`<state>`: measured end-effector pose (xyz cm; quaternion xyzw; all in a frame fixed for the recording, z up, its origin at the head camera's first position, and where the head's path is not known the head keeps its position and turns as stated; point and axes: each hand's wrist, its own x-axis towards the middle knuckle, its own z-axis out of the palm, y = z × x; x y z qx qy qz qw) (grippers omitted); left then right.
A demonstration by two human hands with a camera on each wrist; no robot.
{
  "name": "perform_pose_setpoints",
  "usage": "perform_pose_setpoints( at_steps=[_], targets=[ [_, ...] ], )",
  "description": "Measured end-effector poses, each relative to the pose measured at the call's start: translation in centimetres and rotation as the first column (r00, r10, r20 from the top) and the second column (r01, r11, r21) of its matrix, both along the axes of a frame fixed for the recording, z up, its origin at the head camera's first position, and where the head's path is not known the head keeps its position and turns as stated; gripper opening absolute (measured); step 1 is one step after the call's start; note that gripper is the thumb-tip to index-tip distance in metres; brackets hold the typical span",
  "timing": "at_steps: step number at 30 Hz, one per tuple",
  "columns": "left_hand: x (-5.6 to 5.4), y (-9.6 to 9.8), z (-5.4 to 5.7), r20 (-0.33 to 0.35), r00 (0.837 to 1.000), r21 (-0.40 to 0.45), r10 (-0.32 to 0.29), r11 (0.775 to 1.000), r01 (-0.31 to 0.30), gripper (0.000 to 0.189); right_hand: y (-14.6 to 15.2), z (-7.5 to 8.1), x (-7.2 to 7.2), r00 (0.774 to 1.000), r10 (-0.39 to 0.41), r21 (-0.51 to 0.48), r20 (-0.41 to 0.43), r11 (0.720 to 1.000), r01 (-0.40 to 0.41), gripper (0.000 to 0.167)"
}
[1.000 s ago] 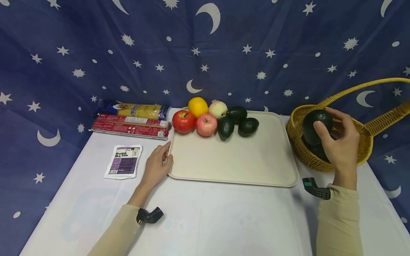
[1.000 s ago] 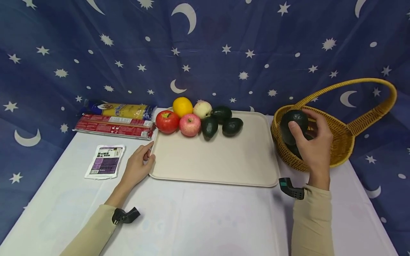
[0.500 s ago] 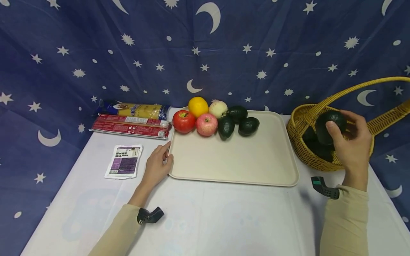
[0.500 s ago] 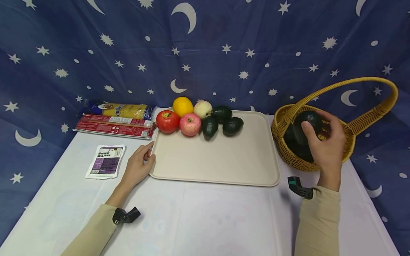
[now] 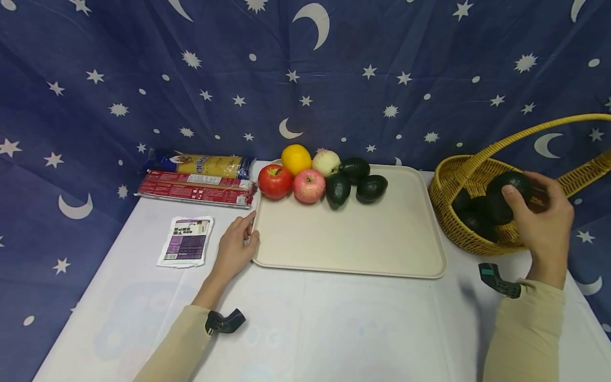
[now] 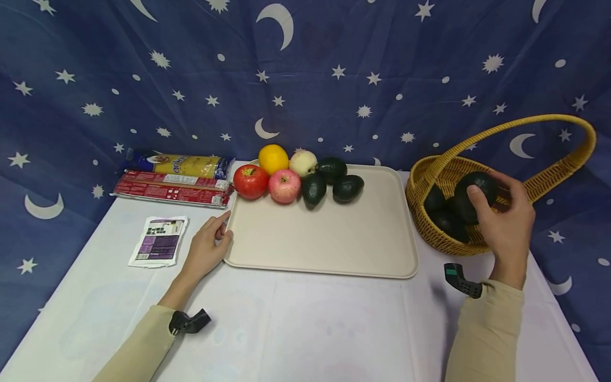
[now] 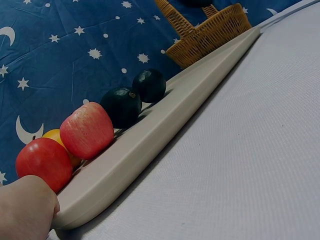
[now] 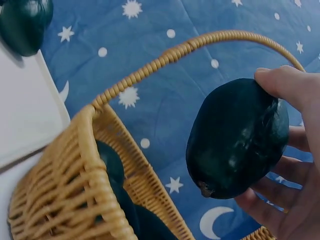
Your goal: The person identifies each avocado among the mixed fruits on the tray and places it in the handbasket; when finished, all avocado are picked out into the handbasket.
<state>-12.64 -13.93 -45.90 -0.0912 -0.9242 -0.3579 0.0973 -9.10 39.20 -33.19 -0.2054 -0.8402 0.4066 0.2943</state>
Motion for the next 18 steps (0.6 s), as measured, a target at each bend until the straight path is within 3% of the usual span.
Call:
perform_pose_setpoints(
  at_steps=[5,10,18],
  targets=[
    [0.0,0.0,0.0,-0.007,1.0,0.001,0.002,1.0,-0.002,0.048,0.8,-0.5,0.2,0.998,-0.041,0.042,0.039,0.998,0.039,0.047],
    [0.1,0.0,0.0,0.0,1.0,-0.003,0.003,1.0,-0.003,0.049,1.6,-0.6,0.4,0.988,-0.076,0.018,0.132,0.997,0.074,0.05],
    [0.0,0.0,0.0,0.006,1.0,-0.003,0.003,1.0,-0.003,0.049,2.6,-0.7,0.5,0.927,-0.123,0.031,0.353,0.992,0.12,0.058]
  ],
)
